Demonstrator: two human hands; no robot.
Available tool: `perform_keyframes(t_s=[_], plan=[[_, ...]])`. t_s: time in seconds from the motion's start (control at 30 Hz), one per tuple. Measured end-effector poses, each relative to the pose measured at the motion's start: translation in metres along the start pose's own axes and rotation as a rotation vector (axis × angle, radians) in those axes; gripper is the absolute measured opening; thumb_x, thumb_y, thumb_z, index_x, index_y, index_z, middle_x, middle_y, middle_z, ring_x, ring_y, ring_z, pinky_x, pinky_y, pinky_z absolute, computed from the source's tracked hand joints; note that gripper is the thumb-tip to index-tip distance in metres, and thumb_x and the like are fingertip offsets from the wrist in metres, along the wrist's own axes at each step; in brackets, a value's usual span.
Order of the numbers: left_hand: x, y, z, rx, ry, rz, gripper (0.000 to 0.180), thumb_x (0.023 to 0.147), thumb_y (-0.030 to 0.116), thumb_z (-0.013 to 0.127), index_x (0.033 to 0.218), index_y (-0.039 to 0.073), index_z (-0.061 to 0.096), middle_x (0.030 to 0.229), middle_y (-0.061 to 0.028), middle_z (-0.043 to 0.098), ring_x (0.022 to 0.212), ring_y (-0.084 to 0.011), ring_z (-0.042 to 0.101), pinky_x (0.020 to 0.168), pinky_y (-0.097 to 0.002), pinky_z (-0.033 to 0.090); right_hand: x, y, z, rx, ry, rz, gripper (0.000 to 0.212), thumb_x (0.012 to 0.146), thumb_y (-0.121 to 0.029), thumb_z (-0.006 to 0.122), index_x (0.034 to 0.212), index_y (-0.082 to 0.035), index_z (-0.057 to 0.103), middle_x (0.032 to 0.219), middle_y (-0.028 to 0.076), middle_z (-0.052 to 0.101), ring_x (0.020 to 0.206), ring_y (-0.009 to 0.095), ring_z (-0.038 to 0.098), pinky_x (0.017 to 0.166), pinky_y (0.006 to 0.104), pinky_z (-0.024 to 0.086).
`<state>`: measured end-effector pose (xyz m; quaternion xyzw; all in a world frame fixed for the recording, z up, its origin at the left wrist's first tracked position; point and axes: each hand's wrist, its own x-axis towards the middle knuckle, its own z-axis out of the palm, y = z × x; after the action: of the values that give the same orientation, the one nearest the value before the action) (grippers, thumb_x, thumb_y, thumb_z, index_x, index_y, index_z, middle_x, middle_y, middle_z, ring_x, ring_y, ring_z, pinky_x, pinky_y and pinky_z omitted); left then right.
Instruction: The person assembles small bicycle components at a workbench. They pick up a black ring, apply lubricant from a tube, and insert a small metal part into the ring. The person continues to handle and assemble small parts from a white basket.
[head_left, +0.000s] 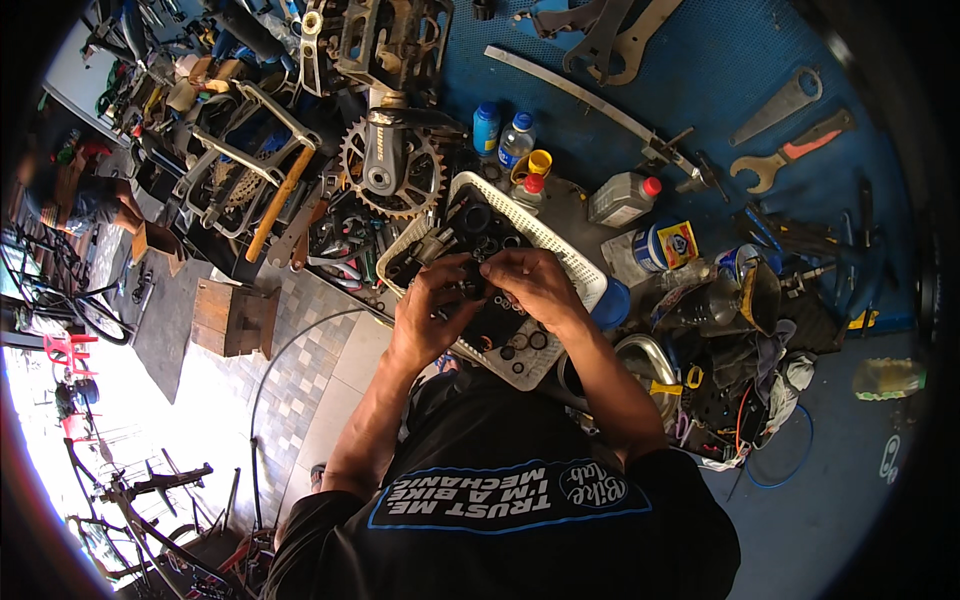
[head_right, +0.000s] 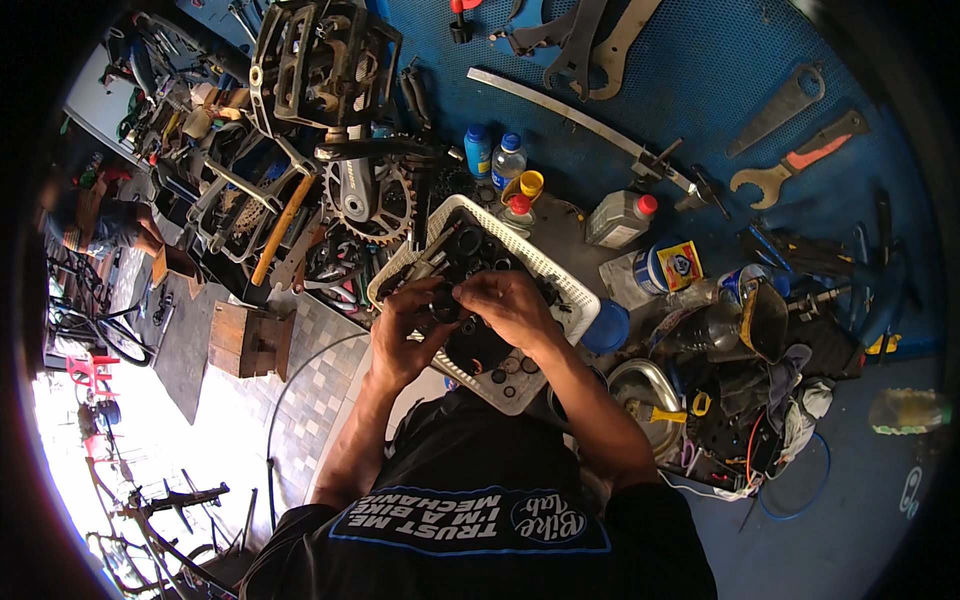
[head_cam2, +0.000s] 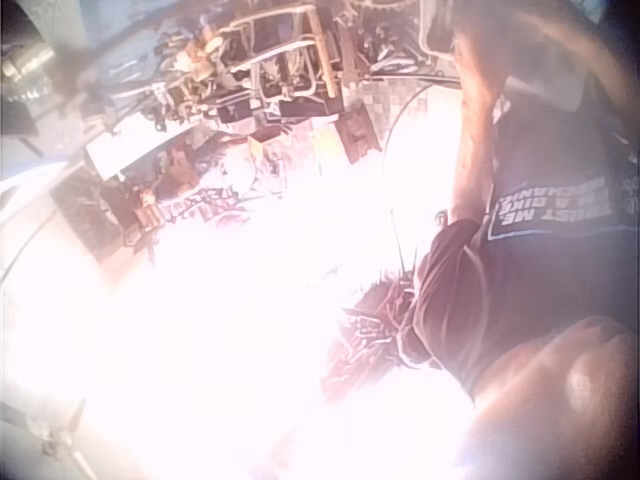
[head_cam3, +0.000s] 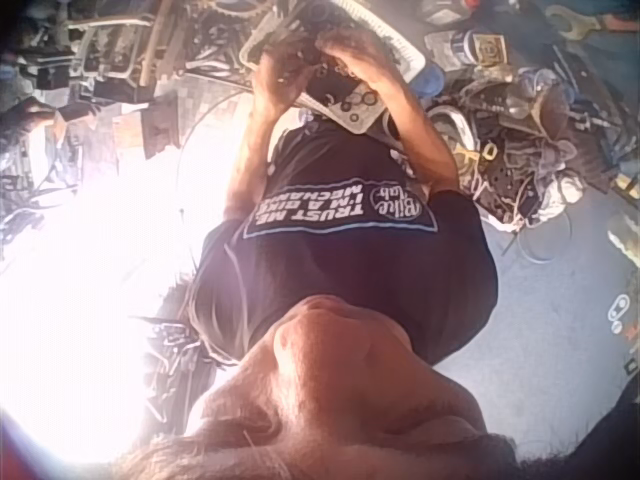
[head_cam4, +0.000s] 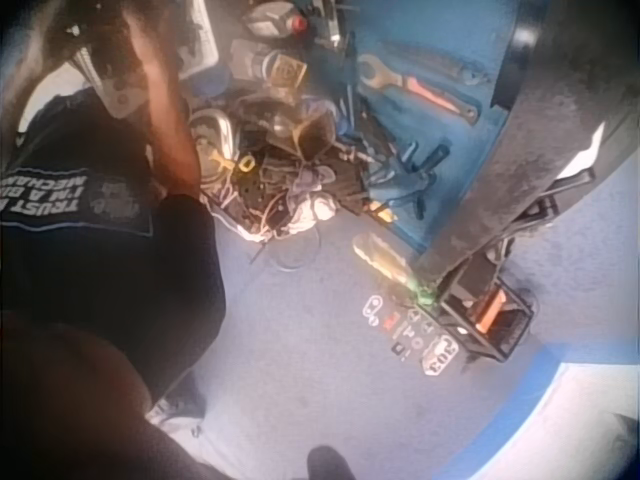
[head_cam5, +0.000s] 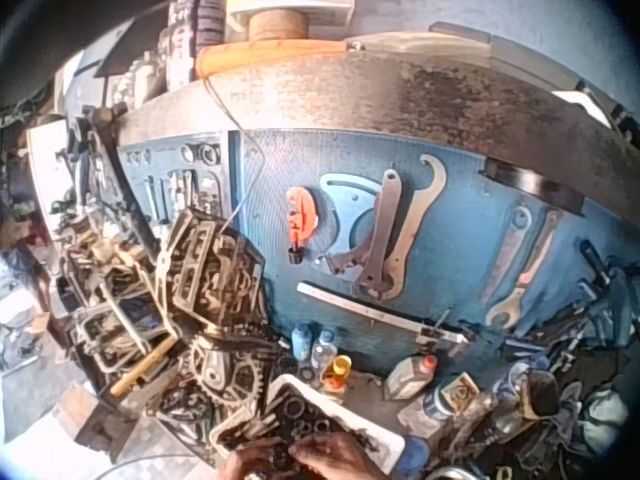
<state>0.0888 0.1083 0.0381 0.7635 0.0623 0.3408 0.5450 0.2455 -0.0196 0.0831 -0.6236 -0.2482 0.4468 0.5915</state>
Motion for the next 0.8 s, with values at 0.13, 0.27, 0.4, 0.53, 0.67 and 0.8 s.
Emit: perform_keyframes(t_s=[0.13,0.27,0.4,0.53,0.67,0.8], plan=[[0.002,0.002,0.001,-0.014,-0.008,-0.028,0.055,0.080,-0.007,0.084,0.124,0.004,0.053,0.139,-0.0186,0.061,0.118,-0.0291,0.069,0.085,-0.0365,0.067,0.008,0.015,-0.002,-0.077,0.010,-0.144,0.016,0.098,-0.018,0.075,0.098,-0.003,0.077,0.078,0.002,0.072,0.072,0.006,0.062,0.065,0.0247,0.051],[0.002,0.005,-0.001,-0.055,-0.002,-0.069,0.055,0.080,-0.006,0.084,0.124,0.003,0.052,0.138,-0.0185,0.061,0.119,-0.0274,0.069,0.087,-0.0365,0.067,0.002,0.002,0.001,-0.401,0.084,-0.148,0.016,0.096,-0.019,0.076,0.097,-0.003,0.078,0.078,0.001,0.072,0.075,0.007,0.064,0.068,0.0269,0.052],[0.002,0.006,-0.002,-0.077,-0.013,-0.100,0.056,0.081,-0.008,0.083,0.125,0.002,0.051,0.138,-0.0197,0.061,0.120,-0.0268,0.068,0.088,-0.0367,0.067,0.002,-0.003,0.002,-0.521,0.084,-0.127,0.015,0.096,-0.019,0.076,0.098,-0.003,0.078,0.079,0.002,0.073,0.074,0.007,0.063,0.068,0.0262,0.052],[0.003,0.003,0.000,-0.311,0.011,-0.160,0.057,0.082,-0.012,0.080,0.127,0.002,0.048,0.139,-0.0213,0.058,0.120,-0.0267,0.067,0.092,-0.0376,0.066,0.007,0.015,-0.003,-0.136,0.024,-0.176,0.017,0.099,-0.019,0.072,0.103,-0.002,0.076,0.078,0.002,0.072,0.072,0.006,0.063,0.065,0.0241,0.051],[0.003,0.000,-0.002,-0.488,0.061,-0.210,0.060,0.083,-0.017,0.076,0.131,0.002,0.046,0.136,-0.0202,0.057,0.120,-0.0258,0.066,0.093,-0.0391,0.065,0.005,0.001,-0.010,-0.065,-0.053,0.077,0.026,0.099,-0.024,0.072,0.103,0.002,0.074,0.082,0.003,0.073,0.073,0.008,0.065,0.067,0.0235,0.053],[0.001,-0.002,-0.010,-0.673,0.124,-0.343,0.060,0.085,-0.019,0.072,0.135,0.001,0.045,0.132,-0.0178,0.058,0.119,-0.0267,0.066,0.091,-0.0404,0.066,0.025,0.036,-0.020,-0.154,0.000,-0.153,0.019,0.099,-0.017,0.070,0.107,0.000,0.073,0.092,0.005,0.074,0.076,0.011,0.066,0.069,0.0269,0.054]])
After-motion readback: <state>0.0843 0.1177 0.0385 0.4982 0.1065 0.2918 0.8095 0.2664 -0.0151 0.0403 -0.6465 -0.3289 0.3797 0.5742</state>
